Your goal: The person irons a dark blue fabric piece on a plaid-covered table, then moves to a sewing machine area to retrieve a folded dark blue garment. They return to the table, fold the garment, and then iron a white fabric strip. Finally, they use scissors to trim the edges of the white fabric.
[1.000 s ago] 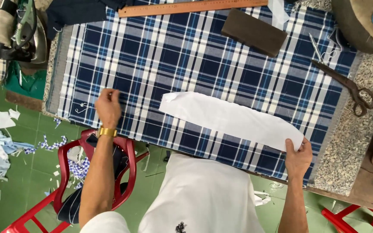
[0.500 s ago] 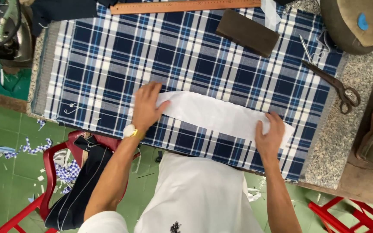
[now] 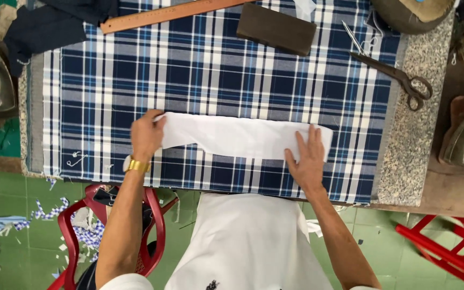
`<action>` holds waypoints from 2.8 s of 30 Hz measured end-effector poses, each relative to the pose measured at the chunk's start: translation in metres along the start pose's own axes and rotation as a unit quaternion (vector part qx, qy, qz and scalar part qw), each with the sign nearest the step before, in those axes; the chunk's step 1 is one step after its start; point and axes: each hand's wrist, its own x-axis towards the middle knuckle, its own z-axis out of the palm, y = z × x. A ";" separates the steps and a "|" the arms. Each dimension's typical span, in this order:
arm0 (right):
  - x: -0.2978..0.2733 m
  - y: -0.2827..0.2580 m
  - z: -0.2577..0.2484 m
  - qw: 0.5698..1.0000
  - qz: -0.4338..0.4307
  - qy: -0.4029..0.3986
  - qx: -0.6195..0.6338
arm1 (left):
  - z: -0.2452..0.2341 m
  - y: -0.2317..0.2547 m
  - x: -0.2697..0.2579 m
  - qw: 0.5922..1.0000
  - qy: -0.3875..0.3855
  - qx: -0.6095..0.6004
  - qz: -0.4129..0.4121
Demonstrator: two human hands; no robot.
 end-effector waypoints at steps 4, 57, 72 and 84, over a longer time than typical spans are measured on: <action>0.000 -0.031 0.017 0.998 -0.043 0.026 0.024 | -0.021 0.004 -0.007 0.967 0.194 0.149 0.076; 0.018 -0.064 0.063 0.998 -0.024 0.059 0.020 | 0.054 0.063 -0.037 0.927 0.060 0.127 0.347; 0.002 0.023 0.017 0.988 0.065 0.080 -0.112 | 0.065 0.071 -0.042 0.943 0.013 0.123 0.308; -0.023 0.172 -0.071 0.993 -0.005 0.051 -0.104 | 0.067 0.077 -0.048 0.938 0.033 0.161 0.304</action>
